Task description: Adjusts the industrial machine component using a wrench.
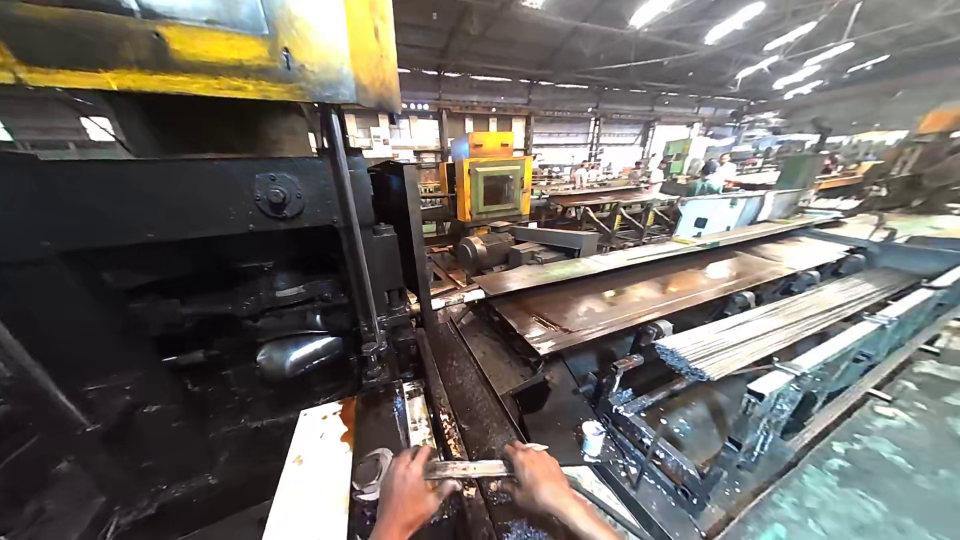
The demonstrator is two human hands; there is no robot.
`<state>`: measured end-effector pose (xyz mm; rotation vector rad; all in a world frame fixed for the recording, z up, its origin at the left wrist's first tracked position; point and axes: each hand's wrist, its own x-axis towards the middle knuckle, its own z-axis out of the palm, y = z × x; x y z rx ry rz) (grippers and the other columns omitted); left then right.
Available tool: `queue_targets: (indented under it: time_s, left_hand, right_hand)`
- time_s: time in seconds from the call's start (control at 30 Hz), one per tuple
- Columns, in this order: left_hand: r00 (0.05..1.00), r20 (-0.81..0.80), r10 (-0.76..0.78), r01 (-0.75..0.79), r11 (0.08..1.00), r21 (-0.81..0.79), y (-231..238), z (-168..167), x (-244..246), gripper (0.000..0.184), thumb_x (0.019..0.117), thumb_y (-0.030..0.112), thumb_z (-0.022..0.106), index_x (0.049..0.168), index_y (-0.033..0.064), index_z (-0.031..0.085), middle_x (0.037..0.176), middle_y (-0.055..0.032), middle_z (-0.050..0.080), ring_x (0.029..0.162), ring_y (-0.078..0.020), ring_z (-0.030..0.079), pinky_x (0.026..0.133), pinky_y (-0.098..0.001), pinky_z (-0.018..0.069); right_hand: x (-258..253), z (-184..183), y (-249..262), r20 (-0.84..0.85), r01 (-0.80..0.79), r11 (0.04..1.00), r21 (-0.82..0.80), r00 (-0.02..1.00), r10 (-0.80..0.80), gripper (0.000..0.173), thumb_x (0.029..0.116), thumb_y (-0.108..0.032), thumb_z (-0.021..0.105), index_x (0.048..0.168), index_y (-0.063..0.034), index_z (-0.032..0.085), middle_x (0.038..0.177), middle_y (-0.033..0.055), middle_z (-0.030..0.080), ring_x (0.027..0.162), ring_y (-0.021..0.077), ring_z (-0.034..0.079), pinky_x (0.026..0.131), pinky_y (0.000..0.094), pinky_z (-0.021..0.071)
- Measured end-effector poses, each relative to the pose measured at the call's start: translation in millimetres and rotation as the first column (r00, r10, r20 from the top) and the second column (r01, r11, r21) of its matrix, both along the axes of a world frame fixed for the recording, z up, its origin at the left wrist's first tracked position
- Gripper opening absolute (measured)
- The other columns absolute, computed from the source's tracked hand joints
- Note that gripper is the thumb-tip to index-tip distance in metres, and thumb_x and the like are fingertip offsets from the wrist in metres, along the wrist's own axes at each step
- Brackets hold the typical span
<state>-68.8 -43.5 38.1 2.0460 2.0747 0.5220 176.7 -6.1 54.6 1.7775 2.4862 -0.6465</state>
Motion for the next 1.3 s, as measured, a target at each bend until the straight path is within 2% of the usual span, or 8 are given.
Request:
queue_targets:
  time_s: [0.27,0.57,0.67,0.73,0.87,1.03,1.17,1.3]
  left_hand:
    - [0.933,-0.350,0.089,-0.178,0.957,-0.231,22.8,-0.3,48.6,0.040,0.0869,0.039,0.068,0.119,0.0154,0.074,0.119,-0.0088,0.074,0.121,-0.0270,0.065,0.111,-0.0460,0.0427]
    - [0.945,-0.260,0.199,-0.245,0.957,-0.159,16.0,1.7,55.3,0.042,0.0868,0.039,0.069,0.124,0.0197,0.073,0.127,-0.0118,0.071,0.129,-0.0335,0.060,0.107,-0.0550,0.0462]
    - [0.976,-0.139,0.165,-0.193,0.956,-0.221,4.9,23.2,62.1,0.040,0.0942,0.031,0.070,0.125,0.0049,0.070,0.128,-0.0240,0.067,0.128,-0.0428,0.058,0.106,-0.0621,0.0452]
    - [0.985,-0.079,0.151,-0.167,0.939,-0.300,-31.9,-23.3,66.9,0.038,0.0915,0.027,0.073,0.118,0.0001,0.071,0.122,-0.0286,0.067,0.121,-0.0471,0.060,0.101,-0.0661,0.0480]
    - [0.977,-0.160,0.140,-0.157,0.983,-0.099,5.4,0.4,43.1,0.043,0.0853,0.025,0.069,0.126,0.0108,0.072,0.125,-0.0174,0.070,0.126,-0.0364,0.061,0.112,-0.0544,0.0419]
    - [0.985,0.163,0.048,-0.069,0.990,0.123,-13.9,-21.3,12.3,0.073,0.0751,0.033,0.089,0.135,0.0005,0.064,0.134,-0.0291,0.061,0.129,-0.0459,0.056,0.112,-0.0571,0.0433]
    - [0.895,0.361,0.261,-0.393,0.845,0.363,-33.0,-29.6,-17.9,0.091,0.0646,0.035,0.095,0.135,-0.0105,0.059,0.143,-0.0409,0.049,0.134,-0.0589,0.047,0.111,-0.0635,0.0420]
    - [0.719,0.581,0.381,-0.501,0.864,0.052,-19.1,-19.0,-52.1,0.099,0.0783,0.052,0.085,0.147,-0.0065,0.045,0.139,-0.0302,0.057,0.130,-0.0419,0.057,0.112,-0.0539,0.0457]
  right_hand:
    - [2.2,-1.4,-6.6,0.028,-0.057,0.998,0.027,0.998,0.056,0.050,0.0979,-0.039,0.065,0.136,-0.0087,0.057,0.139,0.0199,0.058,0.112,0.0428,0.065,0.087,0.0628,0.0542]
    - [6.1,-4.7,-10.2,-0.007,-0.072,0.990,0.122,0.997,0.073,0.046,0.0995,-0.038,0.063,0.135,-0.0087,0.059,0.138,0.0198,0.059,0.117,0.0427,0.064,0.090,0.0641,0.0530]
    - [13.3,5.3,-25.8,-0.027,-0.070,0.967,0.244,0.997,0.079,0.043,0.0985,-0.029,0.066,0.134,-0.0055,0.061,0.130,0.0230,0.064,0.117,0.0448,0.063,0.092,0.0652,0.0510]
    - [25.7,-41.4,-69.3,-0.048,-0.078,0.948,0.307,0.994,0.098,0.040,0.0942,-0.025,0.072,0.129,-0.0084,0.063,0.123,0.0212,0.067,0.107,0.0444,0.066,0.083,0.0632,0.0562]
    - [0.0,-1.2,-27.6,0.014,-0.054,0.976,0.210,0.999,0.052,0.050,0.0992,-0.031,0.062,0.144,-0.0108,0.053,0.145,0.0183,0.056,0.115,0.0442,0.065,0.088,0.0637,0.0541]
    - [7.6,-23.9,-8.8,-0.081,-0.073,0.996,0.060,0.994,0.078,0.044,0.0948,-0.031,0.069,0.135,-0.0137,0.061,0.136,0.0163,0.062,0.112,0.0411,0.066,0.088,0.0644,0.0535]
    - [30.6,-42.3,25.2,-0.153,-0.059,0.996,0.067,0.986,0.068,0.046,0.0896,-0.028,0.074,0.132,-0.0125,0.067,0.134,0.0152,0.066,0.118,0.0385,0.065,0.096,0.0648,0.0507]
    - [46.1,-37.8,70.0,-0.246,-0.045,0.990,0.131,0.966,0.076,0.039,0.0872,-0.027,0.075,0.120,-0.0063,0.069,0.121,0.0185,0.069,0.109,0.0386,0.067,0.093,0.0649,0.0514]
